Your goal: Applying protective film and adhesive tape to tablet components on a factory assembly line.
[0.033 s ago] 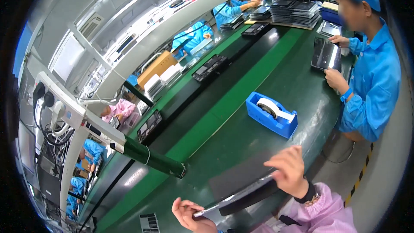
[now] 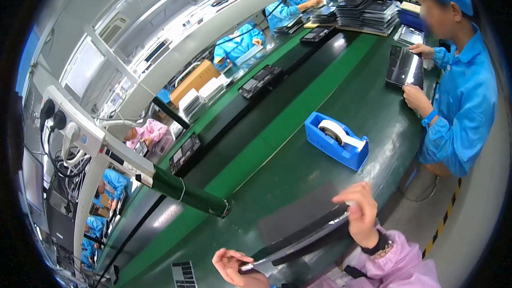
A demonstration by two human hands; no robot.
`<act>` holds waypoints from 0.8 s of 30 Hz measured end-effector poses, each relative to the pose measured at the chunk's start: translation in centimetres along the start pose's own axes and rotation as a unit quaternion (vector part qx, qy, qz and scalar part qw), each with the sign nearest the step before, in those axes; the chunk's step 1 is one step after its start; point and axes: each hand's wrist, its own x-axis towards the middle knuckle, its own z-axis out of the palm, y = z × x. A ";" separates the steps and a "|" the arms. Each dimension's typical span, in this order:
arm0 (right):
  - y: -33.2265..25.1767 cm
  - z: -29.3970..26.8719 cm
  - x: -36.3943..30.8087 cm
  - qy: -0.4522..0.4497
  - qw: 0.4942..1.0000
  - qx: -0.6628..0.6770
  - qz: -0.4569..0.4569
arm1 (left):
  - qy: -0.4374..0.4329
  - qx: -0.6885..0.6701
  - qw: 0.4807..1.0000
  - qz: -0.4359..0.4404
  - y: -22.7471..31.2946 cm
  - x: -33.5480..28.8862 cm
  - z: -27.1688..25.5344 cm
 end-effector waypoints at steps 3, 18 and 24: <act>-0.4 1.4 -3.9 0.129 0.821 0.407 0.378 | 0.033 0.003 0.999 -0.006 -1.3 -1.8 -0.1; -2.9 -4.5 -5.9 -0.109 0.797 0.360 0.472 | -0.285 0.172 0.941 -0.066 -1.7 -6.0 -8.4; -2.6 -4.3 -6.5 -0.044 0.769 0.348 0.534 | -0.084 -0.075 0.904 -0.413 -0.3 -5.4 -5.8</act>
